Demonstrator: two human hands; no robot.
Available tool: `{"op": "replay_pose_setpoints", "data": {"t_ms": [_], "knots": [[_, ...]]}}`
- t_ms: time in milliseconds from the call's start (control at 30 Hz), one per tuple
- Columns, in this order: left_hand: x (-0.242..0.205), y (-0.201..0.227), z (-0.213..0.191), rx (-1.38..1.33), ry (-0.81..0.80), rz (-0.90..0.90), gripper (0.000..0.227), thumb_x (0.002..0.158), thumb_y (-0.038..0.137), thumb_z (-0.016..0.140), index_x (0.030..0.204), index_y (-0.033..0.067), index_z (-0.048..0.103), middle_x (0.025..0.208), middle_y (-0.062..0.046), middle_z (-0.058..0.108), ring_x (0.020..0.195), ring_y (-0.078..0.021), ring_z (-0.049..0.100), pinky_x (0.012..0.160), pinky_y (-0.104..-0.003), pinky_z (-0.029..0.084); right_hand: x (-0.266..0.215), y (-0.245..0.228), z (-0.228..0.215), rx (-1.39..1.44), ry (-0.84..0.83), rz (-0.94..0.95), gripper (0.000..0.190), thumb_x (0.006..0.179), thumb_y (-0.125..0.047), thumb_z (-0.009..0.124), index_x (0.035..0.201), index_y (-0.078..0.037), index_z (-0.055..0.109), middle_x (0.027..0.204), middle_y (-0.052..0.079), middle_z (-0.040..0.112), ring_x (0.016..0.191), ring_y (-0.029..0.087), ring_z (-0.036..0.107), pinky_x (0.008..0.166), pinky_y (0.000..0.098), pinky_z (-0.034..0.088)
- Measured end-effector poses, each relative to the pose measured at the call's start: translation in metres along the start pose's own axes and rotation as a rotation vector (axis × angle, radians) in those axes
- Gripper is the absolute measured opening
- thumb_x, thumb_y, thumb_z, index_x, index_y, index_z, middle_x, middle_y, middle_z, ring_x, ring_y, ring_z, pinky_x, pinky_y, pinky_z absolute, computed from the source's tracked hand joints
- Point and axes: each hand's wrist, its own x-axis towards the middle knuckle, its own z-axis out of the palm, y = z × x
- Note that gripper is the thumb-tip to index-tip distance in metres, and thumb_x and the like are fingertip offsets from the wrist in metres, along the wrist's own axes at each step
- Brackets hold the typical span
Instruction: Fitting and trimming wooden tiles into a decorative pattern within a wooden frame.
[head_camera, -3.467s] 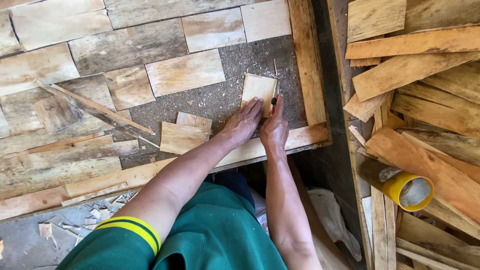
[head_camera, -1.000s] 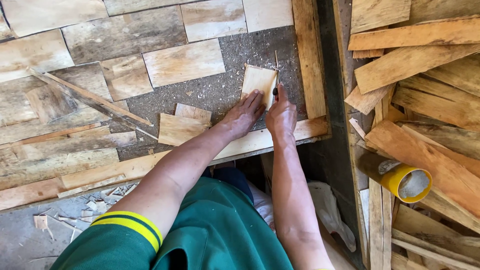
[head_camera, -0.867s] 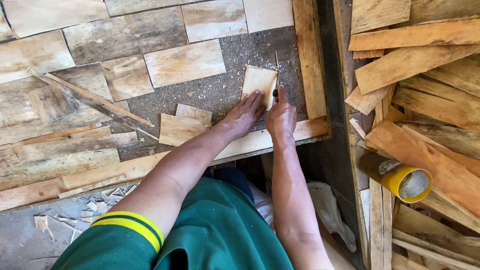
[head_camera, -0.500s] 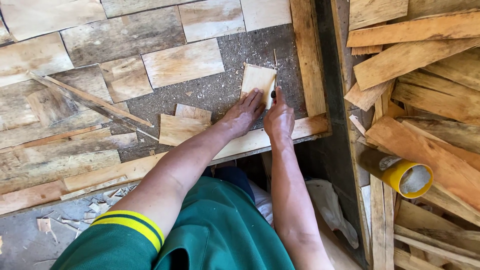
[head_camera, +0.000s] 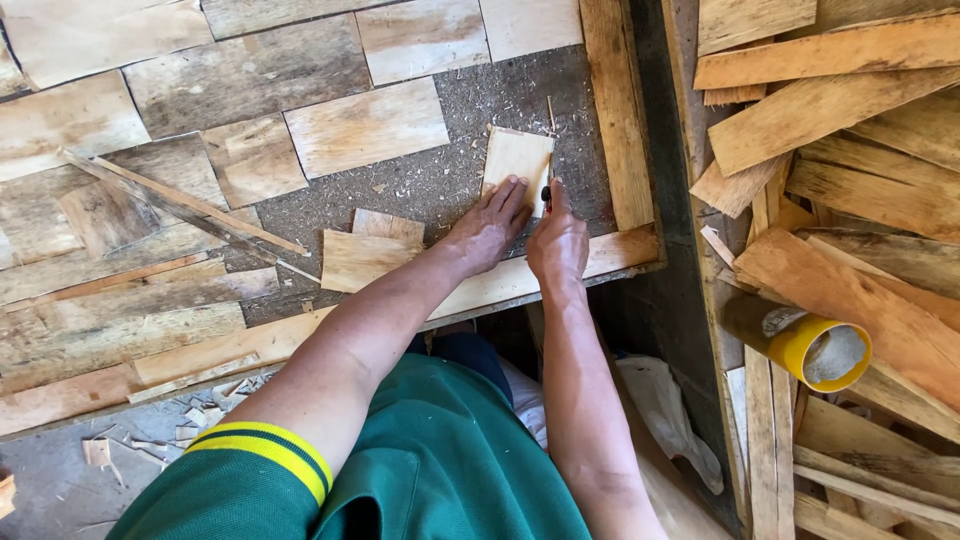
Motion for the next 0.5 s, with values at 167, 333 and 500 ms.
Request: {"op": "replay_pose_setpoints", "data": {"t_ms": [167, 333, 500], "knots": [[0.002, -0.004, 0.007, 0.031, 0.006, 0.011, 0.055, 0.098, 0.006, 0.042, 0.154, 0.0055, 0.041, 0.167, -0.026, 0.015, 0.156, -0.0393, 0.012, 0.127, -0.05, 0.016, 0.002, 0.004, 0.0, -0.031, 0.0, -0.005, 0.057, 0.098, -0.006, 0.052, 0.154, -0.014, 0.046, 0.095, 0.029, 0.074, 0.087, 0.04, 0.076, 0.081, 0.0475, 0.063], [0.0, -0.004, 0.003, 0.052, 0.006, 0.031, 0.059, 0.095, 0.007, 0.045, 0.153, 0.0029, 0.04, 0.165, -0.028, 0.017, 0.155, -0.0411, 0.013, 0.127, -0.05, 0.018, 0.0, 0.005, -0.004, -0.017, 0.028, -0.035, 0.057, 0.094, -0.006, 0.055, 0.151, -0.015, 0.049, 0.095, 0.029, 0.074, 0.089, 0.042, 0.075, 0.082, 0.0498, 0.061], [0.0, -0.006, 0.009, 0.037, 0.091, 0.048, 0.055, 0.095, 0.01, 0.046, 0.15, 0.001, 0.045, 0.164, -0.029, 0.022, 0.154, -0.0438, 0.018, 0.125, -0.053, 0.022, -0.005, -0.001, -0.01, -0.003, -0.027, 0.012, 0.057, 0.096, -0.007, 0.053, 0.152, -0.017, 0.047, 0.094, 0.031, 0.073, 0.089, 0.043, 0.074, 0.083, 0.0509, 0.061]]}}
